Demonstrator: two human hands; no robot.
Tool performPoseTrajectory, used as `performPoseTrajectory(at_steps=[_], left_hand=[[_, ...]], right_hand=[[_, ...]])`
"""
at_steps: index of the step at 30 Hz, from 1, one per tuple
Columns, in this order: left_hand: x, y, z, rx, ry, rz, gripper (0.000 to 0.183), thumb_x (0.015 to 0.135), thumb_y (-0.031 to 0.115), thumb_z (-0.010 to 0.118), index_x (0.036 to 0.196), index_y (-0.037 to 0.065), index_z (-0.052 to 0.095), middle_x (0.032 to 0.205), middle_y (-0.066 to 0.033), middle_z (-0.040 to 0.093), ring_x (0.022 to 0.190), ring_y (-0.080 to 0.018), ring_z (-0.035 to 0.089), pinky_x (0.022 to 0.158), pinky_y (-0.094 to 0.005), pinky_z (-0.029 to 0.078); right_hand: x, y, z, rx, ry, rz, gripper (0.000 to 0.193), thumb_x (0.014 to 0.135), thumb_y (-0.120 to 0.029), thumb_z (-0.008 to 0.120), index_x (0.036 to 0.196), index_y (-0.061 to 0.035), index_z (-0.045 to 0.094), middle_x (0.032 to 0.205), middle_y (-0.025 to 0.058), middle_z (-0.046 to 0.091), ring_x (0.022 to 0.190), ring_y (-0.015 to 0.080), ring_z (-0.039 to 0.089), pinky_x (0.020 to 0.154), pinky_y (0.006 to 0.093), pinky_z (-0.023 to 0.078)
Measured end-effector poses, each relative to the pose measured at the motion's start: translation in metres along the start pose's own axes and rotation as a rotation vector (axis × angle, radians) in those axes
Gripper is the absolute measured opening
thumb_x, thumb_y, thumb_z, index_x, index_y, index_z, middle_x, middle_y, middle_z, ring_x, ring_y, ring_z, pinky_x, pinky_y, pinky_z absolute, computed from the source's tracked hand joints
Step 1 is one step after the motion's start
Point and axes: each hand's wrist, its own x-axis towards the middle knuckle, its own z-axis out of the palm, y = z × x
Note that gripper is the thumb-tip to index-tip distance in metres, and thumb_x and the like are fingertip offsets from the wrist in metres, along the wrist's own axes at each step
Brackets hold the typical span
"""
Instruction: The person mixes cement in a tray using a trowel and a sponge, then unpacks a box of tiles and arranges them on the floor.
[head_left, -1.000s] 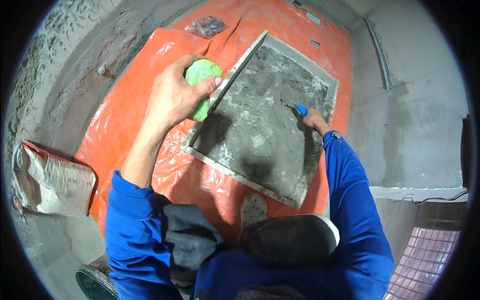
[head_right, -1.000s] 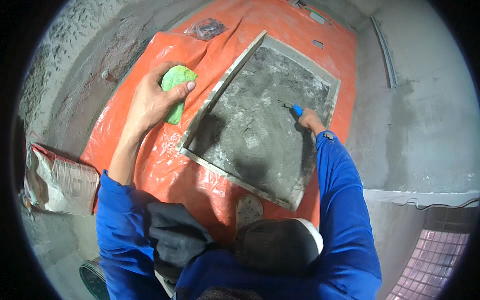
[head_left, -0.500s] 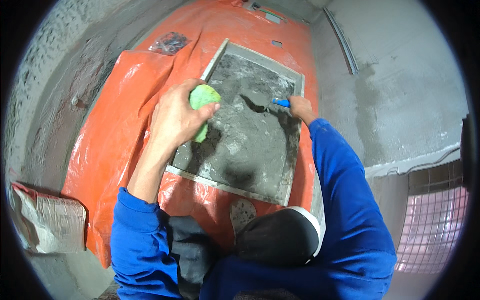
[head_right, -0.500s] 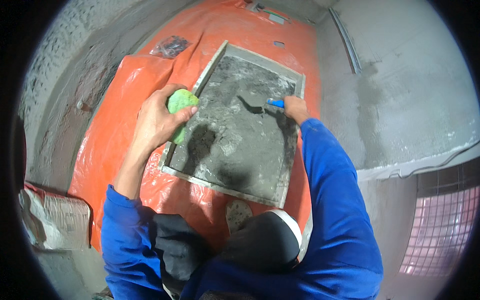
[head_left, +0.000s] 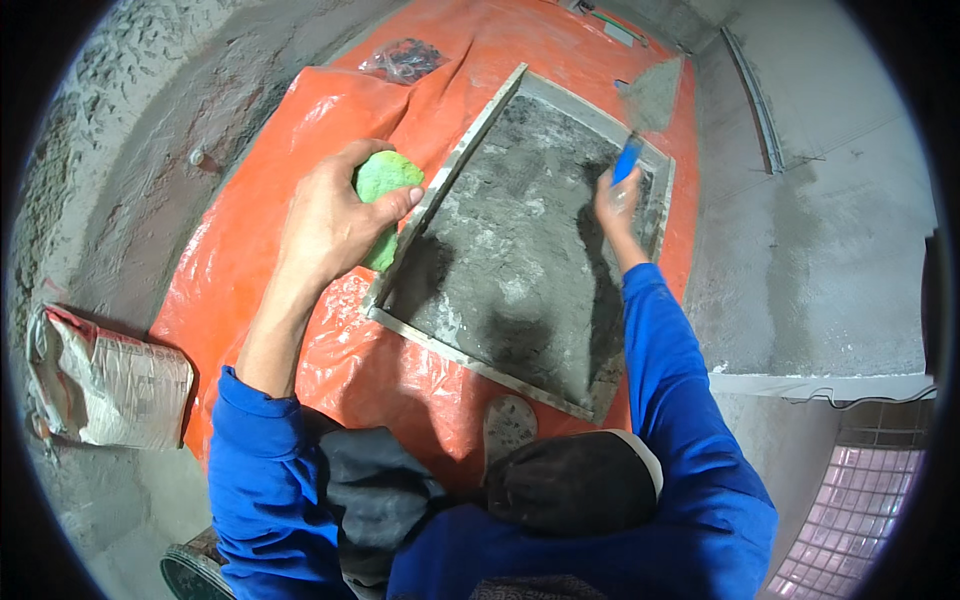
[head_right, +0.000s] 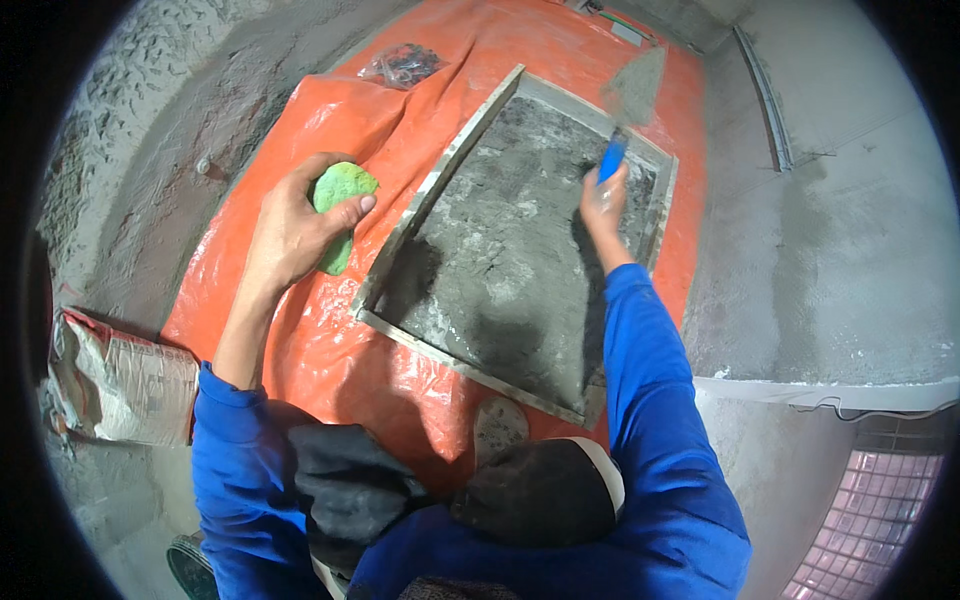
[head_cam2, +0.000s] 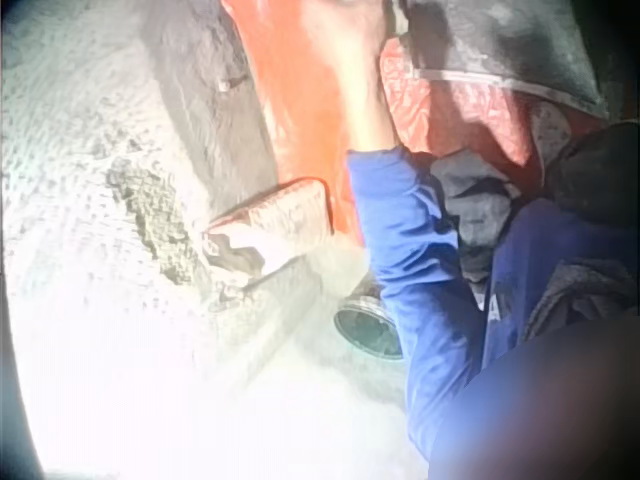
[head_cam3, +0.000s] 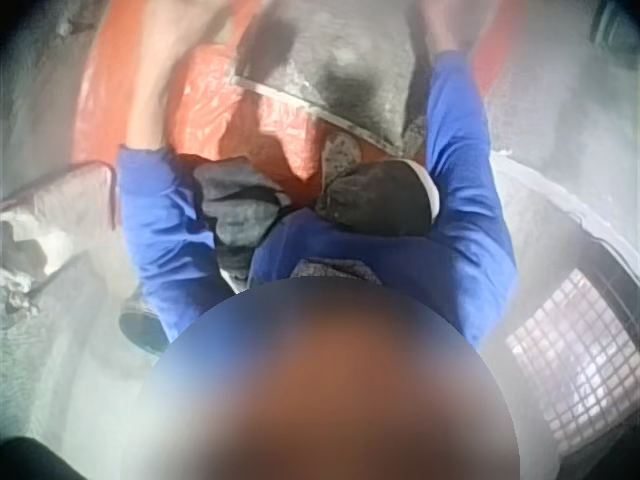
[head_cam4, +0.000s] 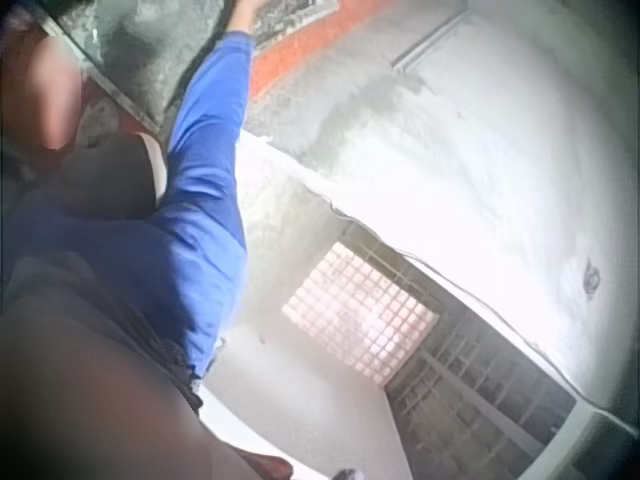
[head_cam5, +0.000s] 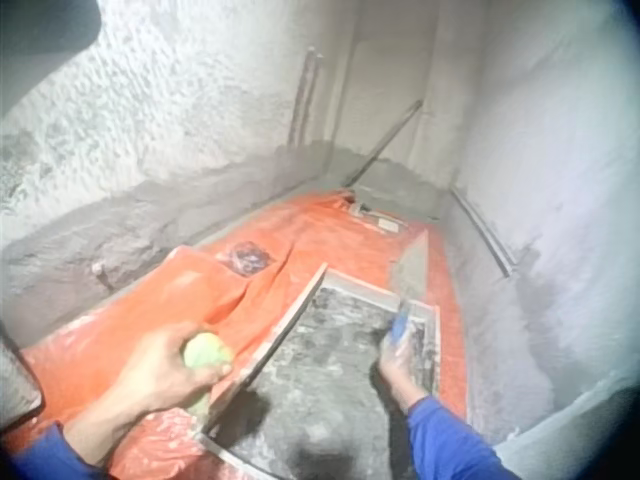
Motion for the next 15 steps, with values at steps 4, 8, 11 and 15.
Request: performPoseTrajectory(at_steps=[4, 8, 11, 15], left_hand=[[0.0, 0.002, -0.001, 0.027, -0.01, -0.032, 0.052, 0.077, 0.033, 0.079, 0.117, 0.002, 0.067, 0.097, -0.0207, 0.072, 0.092, -0.0332, 0.071, 0.081, -0.043, 0.054], [0.003, 0.003, 0.002, 0.037, -0.009, -0.012, 0.049, 0.08, 0.031, 0.079, 0.117, 0.001, 0.065, 0.09, -0.0142, 0.07, 0.081, -0.0235, 0.068, 0.074, -0.0375, 0.054], [0.005, 0.002, 0.006, 0.005, -0.028, -0.011, 0.048, 0.082, 0.03, 0.079, 0.116, 0.0, 0.065, 0.087, -0.0112, 0.069, 0.076, -0.0182, 0.067, 0.071, -0.0347, 0.054], [0.006, -0.005, 0.002, 0.008, -0.007, 0.002, 0.054, 0.078, 0.036, 0.078, 0.119, 0.002, 0.066, 0.097, -0.0182, 0.071, 0.091, -0.0286, 0.069, 0.081, -0.0409, 0.054]], right_hand=[[-0.003, 0.035, 0.027, -0.493, -0.937, 0.405, 0.024, 0.086, -0.014, 0.058, 0.101, 0.004, 0.061, 0.07, 0.0237, 0.065, 0.052, 0.0353, 0.064, 0.057, 0.0498, 0.054], [0.009, 0.061, 0.012, -0.3, -0.576, 0.206, 0.034, 0.086, -0.019, 0.062, 0.11, 0.0041, 0.059, 0.091, 0.0271, 0.069, 0.077, 0.0377, 0.07, 0.073, 0.0487, 0.056], [-0.002, 0.071, -0.007, -0.413, -0.647, 0.136, 0.043, 0.088, -0.029, 0.065, 0.12, -0.0012, 0.057, 0.112, 0.0278, 0.067, 0.103, 0.0442, 0.065, 0.09, 0.0476, 0.051], [-0.038, 0.076, -0.05, -0.309, -0.664, -0.053, 0.039, 0.093, -0.038, 0.061, 0.116, -0.0057, 0.06, 0.103, 0.0258, 0.067, 0.096, 0.0409, 0.067, 0.08, 0.0467, 0.05]])
